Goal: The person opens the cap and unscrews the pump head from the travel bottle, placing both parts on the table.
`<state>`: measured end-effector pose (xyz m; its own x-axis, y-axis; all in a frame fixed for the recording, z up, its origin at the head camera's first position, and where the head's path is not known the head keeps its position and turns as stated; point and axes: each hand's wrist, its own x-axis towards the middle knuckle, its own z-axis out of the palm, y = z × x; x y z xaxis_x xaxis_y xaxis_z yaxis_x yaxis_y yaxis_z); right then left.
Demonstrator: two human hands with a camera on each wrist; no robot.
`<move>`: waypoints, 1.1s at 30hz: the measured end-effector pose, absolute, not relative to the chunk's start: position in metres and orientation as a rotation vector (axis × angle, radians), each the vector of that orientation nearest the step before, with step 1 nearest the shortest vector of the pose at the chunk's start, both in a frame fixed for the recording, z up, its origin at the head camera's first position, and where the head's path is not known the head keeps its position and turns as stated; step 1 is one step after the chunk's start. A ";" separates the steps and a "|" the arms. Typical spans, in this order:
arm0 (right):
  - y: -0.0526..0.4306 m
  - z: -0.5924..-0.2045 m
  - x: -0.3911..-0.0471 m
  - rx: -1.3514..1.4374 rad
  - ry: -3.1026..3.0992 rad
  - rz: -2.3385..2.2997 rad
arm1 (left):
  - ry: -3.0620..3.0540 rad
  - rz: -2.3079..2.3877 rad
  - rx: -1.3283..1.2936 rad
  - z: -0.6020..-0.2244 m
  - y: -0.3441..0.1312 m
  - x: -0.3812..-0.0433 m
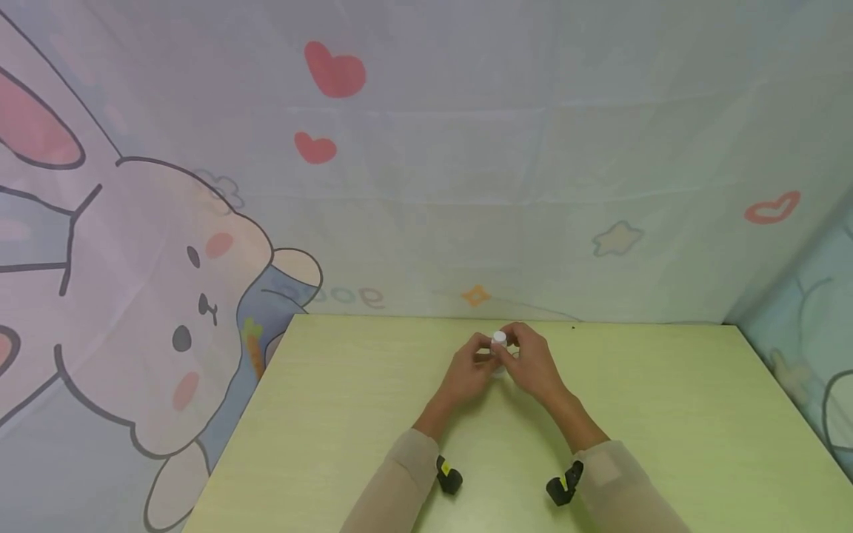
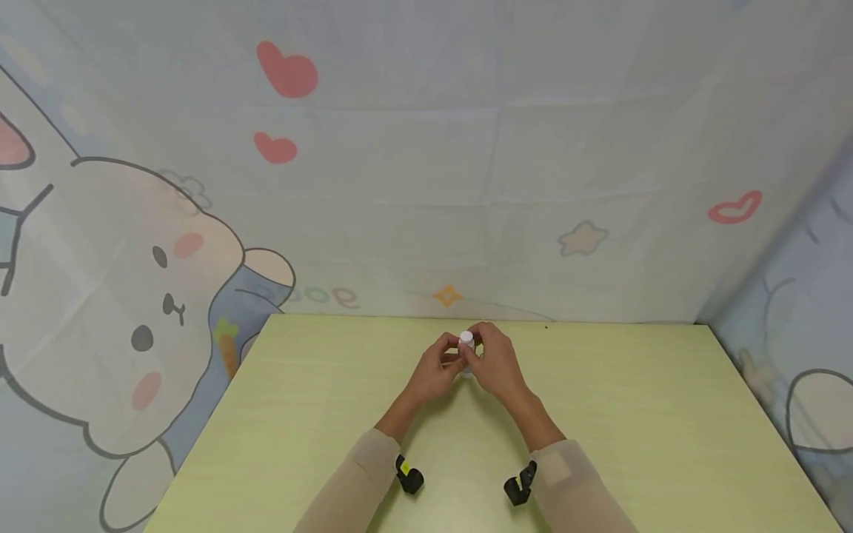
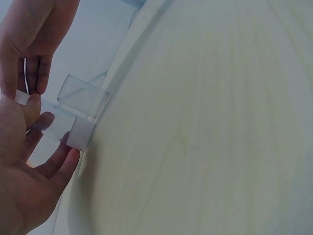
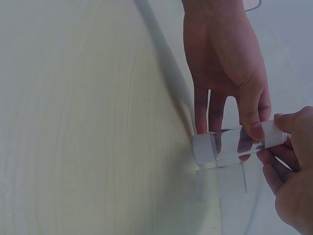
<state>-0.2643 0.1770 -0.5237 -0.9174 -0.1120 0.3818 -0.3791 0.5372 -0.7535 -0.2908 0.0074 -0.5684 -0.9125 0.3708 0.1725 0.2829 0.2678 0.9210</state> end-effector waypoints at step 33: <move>0.172 -0.526 -0.262 0.300 -2.464 1.408 | 2.454 1.744 0.660 -0.572 0.007 -0.293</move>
<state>-0.2624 0.1720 -0.5260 -0.9373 -0.0375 0.3466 -0.3177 0.5013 -0.8048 -0.2929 0.0066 -0.5717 -0.9067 0.3741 0.1948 0.3071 0.2687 0.9130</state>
